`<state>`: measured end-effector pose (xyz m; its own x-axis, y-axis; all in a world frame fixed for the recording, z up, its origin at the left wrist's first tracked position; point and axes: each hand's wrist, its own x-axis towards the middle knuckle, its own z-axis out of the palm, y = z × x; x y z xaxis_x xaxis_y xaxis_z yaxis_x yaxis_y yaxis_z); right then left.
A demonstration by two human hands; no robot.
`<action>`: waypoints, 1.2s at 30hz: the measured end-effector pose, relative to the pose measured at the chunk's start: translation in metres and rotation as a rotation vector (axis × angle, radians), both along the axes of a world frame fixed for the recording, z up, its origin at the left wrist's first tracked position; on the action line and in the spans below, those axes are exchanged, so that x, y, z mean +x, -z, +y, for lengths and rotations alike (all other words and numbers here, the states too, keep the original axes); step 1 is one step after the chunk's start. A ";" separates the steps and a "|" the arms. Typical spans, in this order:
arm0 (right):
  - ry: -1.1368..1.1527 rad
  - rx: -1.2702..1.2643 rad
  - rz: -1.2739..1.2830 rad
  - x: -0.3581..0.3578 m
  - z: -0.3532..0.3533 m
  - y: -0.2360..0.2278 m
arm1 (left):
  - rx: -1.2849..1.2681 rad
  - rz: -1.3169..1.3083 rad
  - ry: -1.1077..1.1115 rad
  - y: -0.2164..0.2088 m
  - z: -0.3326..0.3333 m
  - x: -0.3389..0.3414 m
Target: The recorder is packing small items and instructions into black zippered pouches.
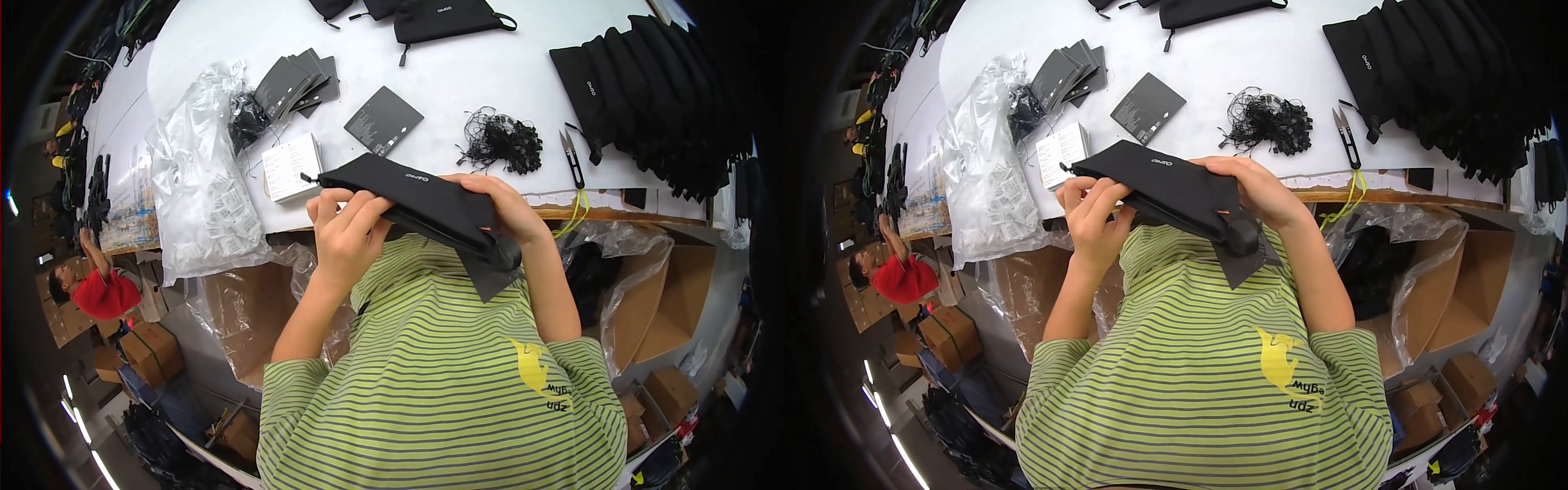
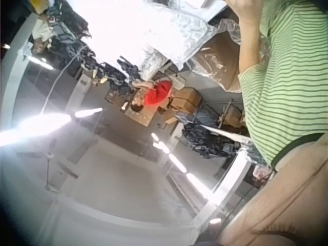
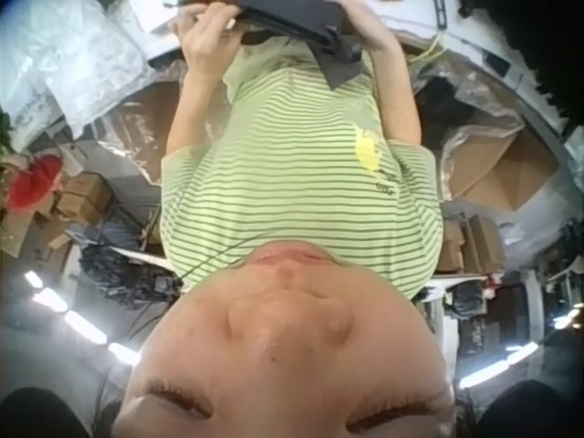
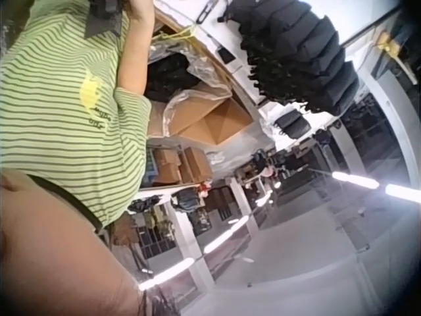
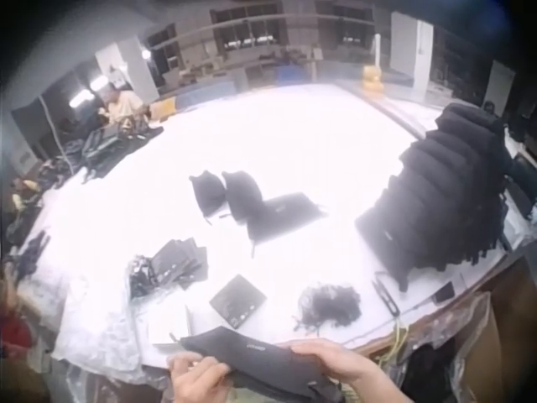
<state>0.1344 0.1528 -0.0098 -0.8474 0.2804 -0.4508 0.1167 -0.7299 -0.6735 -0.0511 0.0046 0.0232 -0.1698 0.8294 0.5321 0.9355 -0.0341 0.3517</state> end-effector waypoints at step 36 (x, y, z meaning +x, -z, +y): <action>0.768 0.105 0.533 0.094 0.023 0.016 | -0.267 -0.174 0.093 0.016 0.036 -0.009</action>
<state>0.2285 0.1753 -0.0263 -0.5009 0.8655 0.0029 -0.7143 -0.4116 -0.5660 -0.0604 0.0404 0.0077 -0.1563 0.9518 0.2638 0.8577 -0.0017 0.5142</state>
